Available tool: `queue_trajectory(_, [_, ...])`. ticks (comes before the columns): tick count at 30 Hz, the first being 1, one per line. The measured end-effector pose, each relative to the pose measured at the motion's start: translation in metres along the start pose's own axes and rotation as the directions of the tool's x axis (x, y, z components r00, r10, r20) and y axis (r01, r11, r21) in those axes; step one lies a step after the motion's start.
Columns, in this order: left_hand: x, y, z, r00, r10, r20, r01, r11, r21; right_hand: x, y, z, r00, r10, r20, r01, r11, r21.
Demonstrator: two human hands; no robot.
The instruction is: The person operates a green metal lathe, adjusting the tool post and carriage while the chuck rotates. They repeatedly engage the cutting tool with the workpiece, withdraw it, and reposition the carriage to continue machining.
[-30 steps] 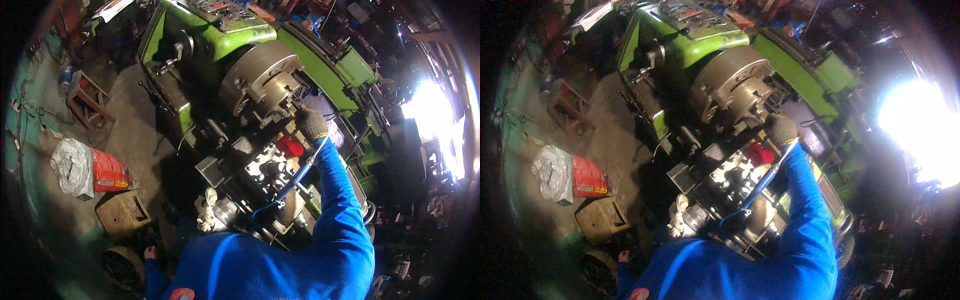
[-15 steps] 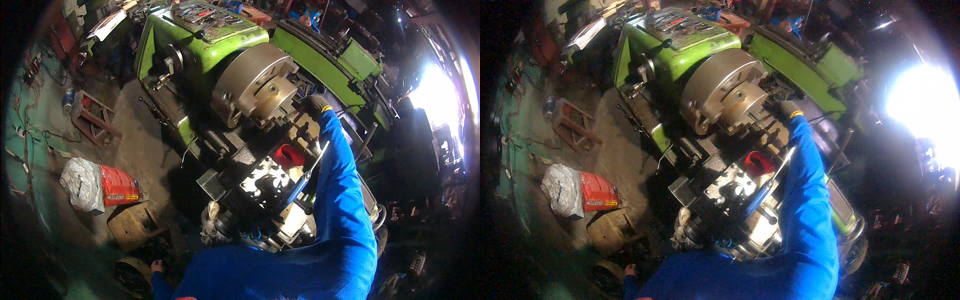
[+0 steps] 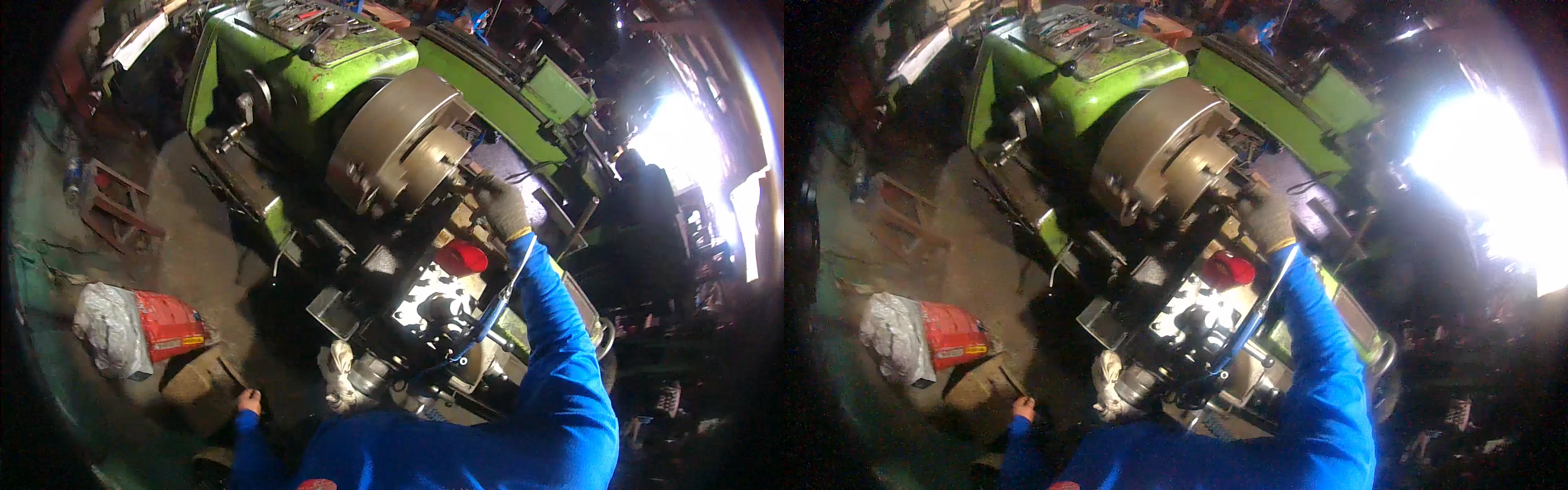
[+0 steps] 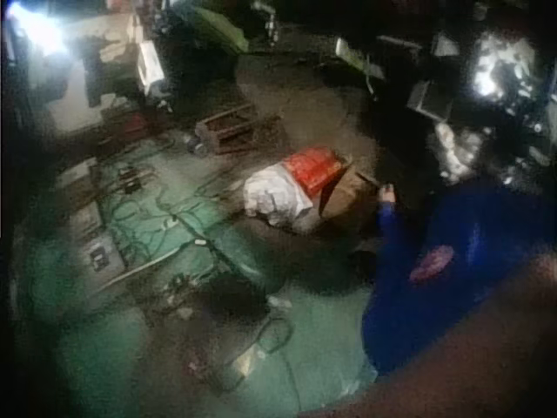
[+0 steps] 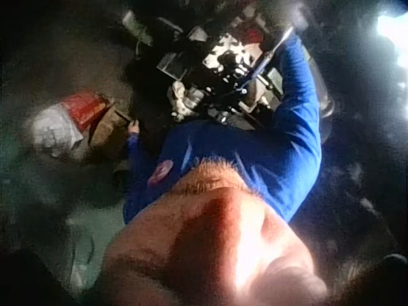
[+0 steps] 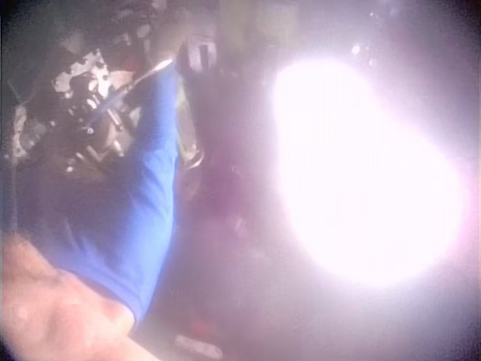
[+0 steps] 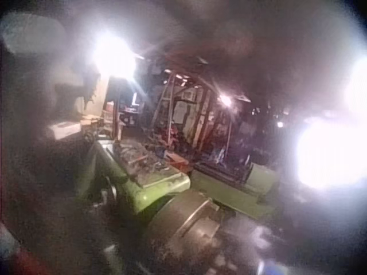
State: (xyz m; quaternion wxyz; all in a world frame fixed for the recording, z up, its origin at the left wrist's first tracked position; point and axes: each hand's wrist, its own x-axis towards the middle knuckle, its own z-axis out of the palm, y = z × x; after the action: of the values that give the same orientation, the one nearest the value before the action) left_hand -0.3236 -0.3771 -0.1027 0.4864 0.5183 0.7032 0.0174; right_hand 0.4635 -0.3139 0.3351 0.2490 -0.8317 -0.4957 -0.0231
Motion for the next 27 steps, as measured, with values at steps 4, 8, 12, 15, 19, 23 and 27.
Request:
queue_trajectory(4, [0.095,0.018,0.011,0.995,0.098,-0.001,-0.098,0.994,0.050,-0.029,-0.024,-0.025,0.917,-0.052,0.394,0.245,0.854,-0.459])
queue_trajectory(8, [0.114,0.087,0.023,0.989,0.145,-0.012,-0.145,0.988,-0.049,-0.030,-0.008,-0.016,0.943,-0.185,0.275,0.265,0.919,-0.292])
queue_trajectory(12, [0.102,0.105,0.009,0.979,0.200,0.036,-0.203,0.970,0.132,-0.025,-0.044,-0.024,0.910,-0.131,0.393,0.321,0.823,-0.469])
queue_trajectory(15, [0.102,0.079,0.008,0.984,0.165,0.062,-0.172,0.977,0.127,-0.023,-0.046,-0.024,0.903,-0.154,0.401,0.315,0.872,-0.374])
queue_trajectory(19, [0.087,0.040,0.004,0.986,0.155,0.057,-0.165,0.950,0.265,-0.023,-0.025,-0.005,0.913,-0.094,0.397,0.292,0.830,-0.475])
queue_trajectory(23, [0.059,0.027,-0.002,0.998,0.039,0.053,-0.056,0.933,0.356,-0.025,-0.027,-0.010,0.897,-0.172,0.407,0.366,0.805,-0.466])
queue_trajectory(27, [0.055,0.012,-0.001,0.996,0.014,0.089,-0.051,0.898,0.438,-0.022,-0.027,-0.008,0.911,-0.140,0.389,0.338,0.793,-0.507])
